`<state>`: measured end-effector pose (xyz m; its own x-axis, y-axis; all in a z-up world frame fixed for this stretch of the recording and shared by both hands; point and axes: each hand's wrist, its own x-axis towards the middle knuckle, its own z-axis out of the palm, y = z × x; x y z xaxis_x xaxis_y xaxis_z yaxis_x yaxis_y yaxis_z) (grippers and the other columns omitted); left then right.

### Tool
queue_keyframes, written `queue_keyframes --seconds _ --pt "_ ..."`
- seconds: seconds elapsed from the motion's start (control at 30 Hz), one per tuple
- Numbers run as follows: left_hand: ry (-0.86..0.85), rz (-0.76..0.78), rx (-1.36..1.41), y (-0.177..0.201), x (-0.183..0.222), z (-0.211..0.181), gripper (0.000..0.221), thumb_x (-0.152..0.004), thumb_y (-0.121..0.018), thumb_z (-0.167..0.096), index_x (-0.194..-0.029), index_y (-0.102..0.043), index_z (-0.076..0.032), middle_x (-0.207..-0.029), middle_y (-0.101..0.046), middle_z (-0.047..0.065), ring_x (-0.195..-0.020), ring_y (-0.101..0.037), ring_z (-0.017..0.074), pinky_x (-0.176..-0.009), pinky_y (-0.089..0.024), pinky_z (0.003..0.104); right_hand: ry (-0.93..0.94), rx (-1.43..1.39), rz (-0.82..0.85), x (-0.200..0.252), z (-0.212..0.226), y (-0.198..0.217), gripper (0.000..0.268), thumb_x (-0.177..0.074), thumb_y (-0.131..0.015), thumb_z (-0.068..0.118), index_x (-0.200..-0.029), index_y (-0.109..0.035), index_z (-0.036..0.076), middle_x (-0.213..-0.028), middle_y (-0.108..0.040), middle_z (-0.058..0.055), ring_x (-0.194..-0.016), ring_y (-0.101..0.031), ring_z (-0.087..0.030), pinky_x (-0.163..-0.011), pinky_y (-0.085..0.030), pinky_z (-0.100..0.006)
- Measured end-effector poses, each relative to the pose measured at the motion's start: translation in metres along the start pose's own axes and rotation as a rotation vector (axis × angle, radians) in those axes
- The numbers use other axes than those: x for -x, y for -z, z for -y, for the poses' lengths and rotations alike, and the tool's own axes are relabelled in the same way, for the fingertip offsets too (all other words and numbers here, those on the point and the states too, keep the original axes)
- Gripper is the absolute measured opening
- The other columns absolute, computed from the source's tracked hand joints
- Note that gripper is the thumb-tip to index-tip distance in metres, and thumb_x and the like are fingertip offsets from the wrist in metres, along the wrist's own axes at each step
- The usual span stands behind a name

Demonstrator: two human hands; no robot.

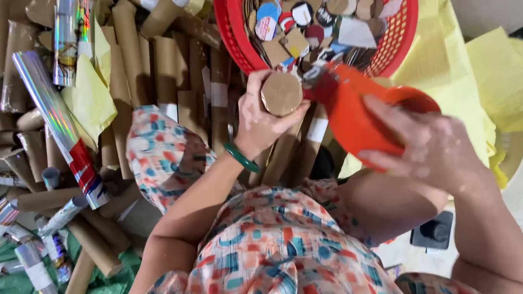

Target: Seal the ends of cardboard tubes using circular labels and clear tape from a hand-held dispenser.

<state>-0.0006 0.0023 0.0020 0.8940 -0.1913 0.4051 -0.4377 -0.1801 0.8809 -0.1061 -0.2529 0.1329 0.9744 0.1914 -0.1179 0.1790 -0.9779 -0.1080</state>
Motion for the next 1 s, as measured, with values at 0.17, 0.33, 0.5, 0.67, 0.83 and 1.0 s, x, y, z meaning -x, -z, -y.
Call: queue_keyframes --seconds 0.17,0.33,0.5,0.67,0.83,1.0 --pt "-0.159 0.050 -0.194 0.026 -0.005 -0.032 0.076 -0.073 -0.097 -0.028 -0.130 -0.052 -0.008 -0.122 -0.065 0.015 -0.112 -0.070 0.0308 -0.097 -0.061 0.041 -0.121 -0.336 -0.120 0.014 -0.025 -0.017 0.085 -0.073 -0.085 0.040 -0.150 -0.059 0.013 -0.090 -0.073 -0.021 -0.077 -0.073 -0.034 -0.075 -0.058 -0.039" --pt "-0.333 0.024 -0.324 0.070 -0.012 -0.070 0.081 -0.090 -0.095 -0.030 -0.149 -0.044 -0.007 -0.143 -0.060 0.015 -0.124 -0.068 0.0297 -0.105 -0.062 0.038 -0.106 -0.532 -0.182 0.020 -0.047 -0.039 0.078 -0.078 -0.083 0.029 -0.147 -0.059 0.004 -0.107 -0.074 -0.022 -0.093 -0.076 -0.030 -0.085 -0.058 -0.038" --pt "-0.677 0.058 -0.442 0.125 -0.043 -0.139 0.091 -0.095 -0.091 -0.028 -0.164 -0.032 -0.021 -0.149 -0.057 0.011 -0.133 -0.062 0.0283 -0.112 -0.055 0.044 -0.103 -0.597 -0.217 0.015 -0.053 -0.053 0.072 -0.086 -0.081 0.025 -0.149 -0.058 -0.001 -0.119 -0.074 -0.020 -0.107 -0.074 -0.028 -0.090 -0.059 -0.037" --pt "-0.721 0.183 -0.747 0.126 -0.062 -0.090 0.075 -0.095 -0.079 -0.024 -0.160 -0.041 -0.019 -0.151 -0.054 0.015 -0.140 -0.050 0.0324 -0.114 -0.039 0.054 -0.140 -0.565 -0.233 0.016 -0.057 -0.057 0.072 -0.087 -0.081 0.025 -0.150 -0.058 -0.002 -0.117 -0.074 -0.021 -0.105 -0.075 -0.028 -0.090 -0.059 -0.036" --pt "-0.692 0.068 -0.622 0.078 -0.050 -0.033 0.073 -0.089 -0.083 -0.039 -0.148 -0.047 -0.014 -0.153 -0.044 0.013 -0.144 -0.037 0.0357 -0.121 -0.031 0.057 -0.146 -0.560 -0.266 0.026 -0.061 -0.063 0.072 -0.089 -0.083 0.024 -0.150 -0.058 -0.003 -0.121 -0.073 -0.023 -0.110 -0.074 -0.029 -0.093 -0.059 -0.036" --pt "-0.528 0.191 -0.396 0.040 -0.001 0.004 0.065 -0.095 -0.096 -0.020 -0.147 -0.059 -0.022 -0.164 -0.036 0.010 -0.152 -0.033 0.0357 -0.128 -0.029 0.057 -0.259 -0.860 -0.199 0.037 -0.074 -0.083 0.067 -0.096 -0.078 0.018 -0.154 -0.054 -0.005 -0.109 -0.075 -0.019 -0.100 -0.072 -0.020 -0.091 -0.057 -0.032"
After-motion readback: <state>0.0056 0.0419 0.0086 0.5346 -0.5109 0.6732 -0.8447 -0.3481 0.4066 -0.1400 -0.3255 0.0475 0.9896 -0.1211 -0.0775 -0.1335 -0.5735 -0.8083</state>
